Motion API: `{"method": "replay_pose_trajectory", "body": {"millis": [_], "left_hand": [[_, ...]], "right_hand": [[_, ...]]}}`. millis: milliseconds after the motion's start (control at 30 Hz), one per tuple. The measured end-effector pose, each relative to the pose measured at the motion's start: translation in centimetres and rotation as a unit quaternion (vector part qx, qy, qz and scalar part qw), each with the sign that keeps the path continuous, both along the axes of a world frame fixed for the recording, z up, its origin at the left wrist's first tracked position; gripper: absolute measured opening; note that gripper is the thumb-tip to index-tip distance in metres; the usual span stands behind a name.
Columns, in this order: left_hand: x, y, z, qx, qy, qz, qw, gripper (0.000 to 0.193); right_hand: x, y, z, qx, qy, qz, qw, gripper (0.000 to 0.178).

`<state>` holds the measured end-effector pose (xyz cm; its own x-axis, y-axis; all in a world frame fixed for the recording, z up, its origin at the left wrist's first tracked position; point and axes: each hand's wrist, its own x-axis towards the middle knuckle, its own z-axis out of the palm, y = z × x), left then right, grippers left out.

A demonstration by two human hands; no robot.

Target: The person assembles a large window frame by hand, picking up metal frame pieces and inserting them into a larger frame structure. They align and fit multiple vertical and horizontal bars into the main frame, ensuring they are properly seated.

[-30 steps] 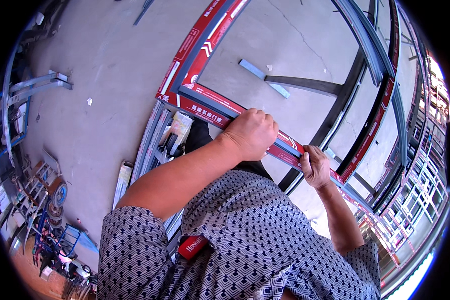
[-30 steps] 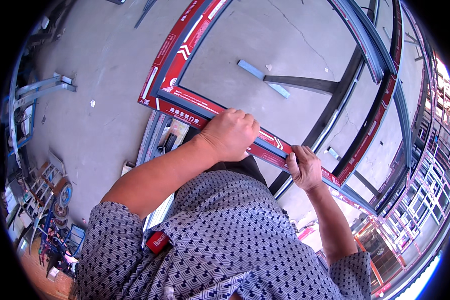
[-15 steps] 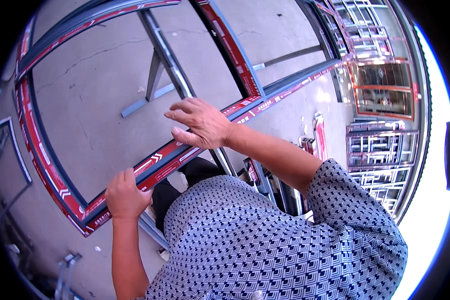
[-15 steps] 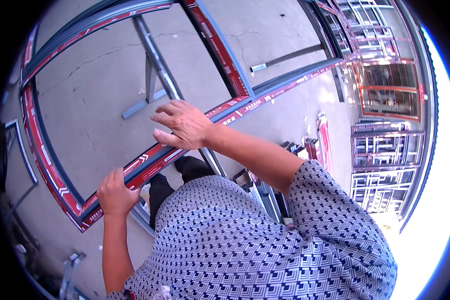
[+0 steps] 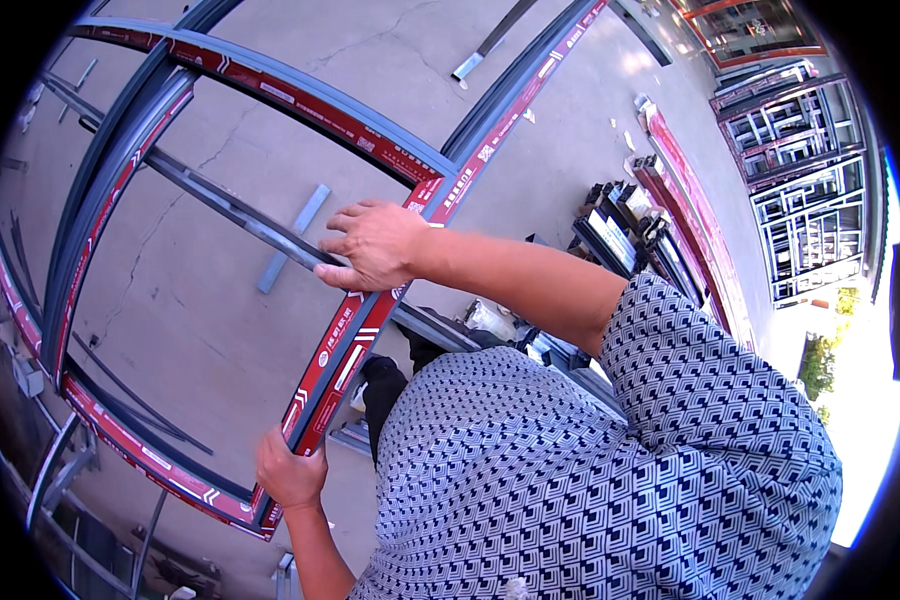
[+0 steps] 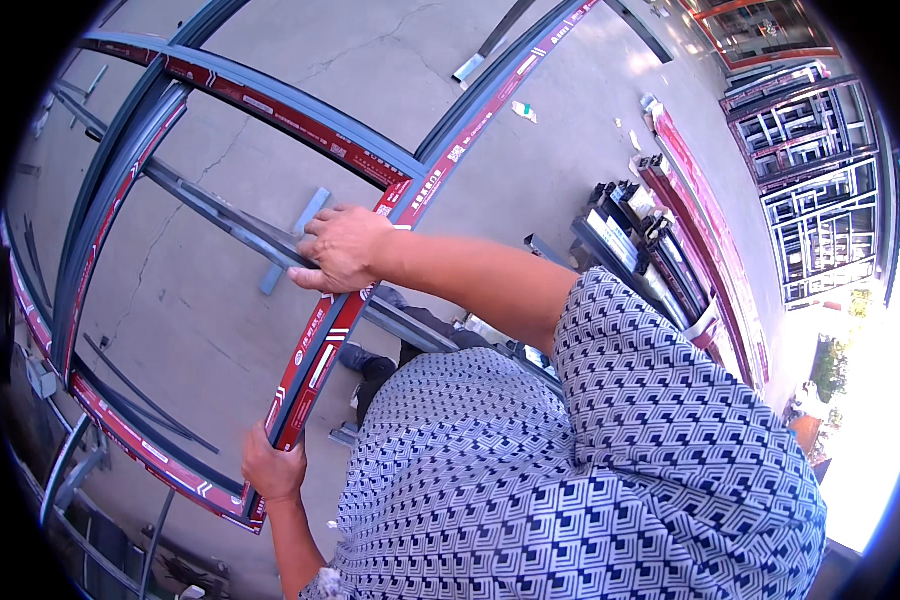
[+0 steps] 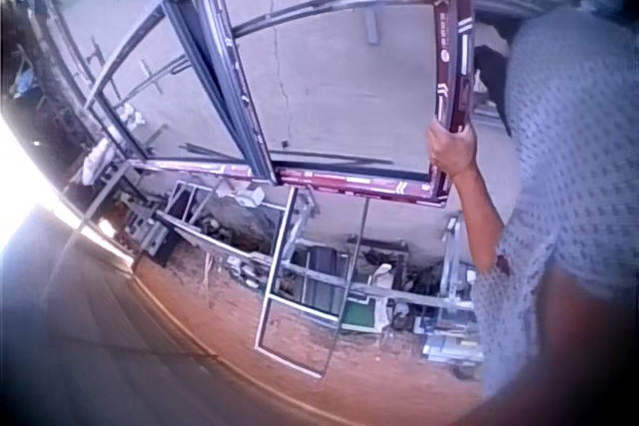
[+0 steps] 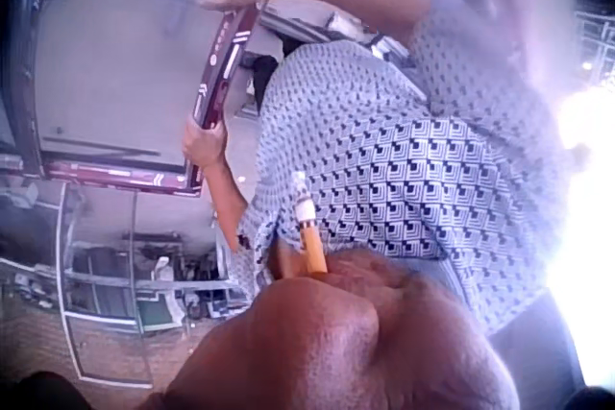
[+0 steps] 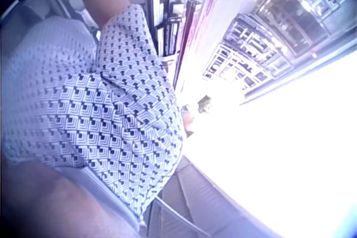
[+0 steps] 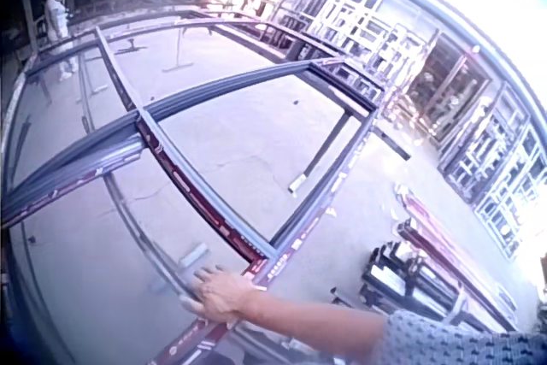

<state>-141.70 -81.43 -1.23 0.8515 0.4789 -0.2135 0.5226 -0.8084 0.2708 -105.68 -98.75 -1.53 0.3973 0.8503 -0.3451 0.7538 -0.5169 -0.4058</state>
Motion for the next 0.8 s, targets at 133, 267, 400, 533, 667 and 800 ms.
{"method": "replay_pose_trajectory", "body": {"millis": [133,267,400,533,667,800], "left_hand": [[0.2,-0.1,0.9,0.001,0.005,-0.004,1.0,0.056],[0.1,0.2,0.6,0.007,0.018,-0.014,1.0,0.059],[0.9,0.1,1.0,0.001,0.014,-0.036,0.999,0.062],[0.9,0.2,1.2,-0.005,0.033,-0.04,0.999,0.06],[0.9,0.0,1.4,0.011,0.044,-0.046,0.998,0.058],[1.3,0.2,1.7,0.007,0.046,-0.054,0.997,0.057]], "right_hand": [[0.0,0.4,1.5,-0.06,0.022,0.007,0.998,0.078],[0.2,0.6,2.3,-0.079,0.051,-0.004,0.996,0.075],[0.3,0.3,2.7,-0.074,0.068,-0.005,0.995,0.074],[-0.5,-0.6,2.3,0.001,0.035,-0.001,0.999,0.069],[-0.8,-1.6,1.6,0.042,0.006,0.01,0.999,0.065],[-0.1,-0.7,3.2,-0.028,0.053,0.017,0.998,0.064]]}}
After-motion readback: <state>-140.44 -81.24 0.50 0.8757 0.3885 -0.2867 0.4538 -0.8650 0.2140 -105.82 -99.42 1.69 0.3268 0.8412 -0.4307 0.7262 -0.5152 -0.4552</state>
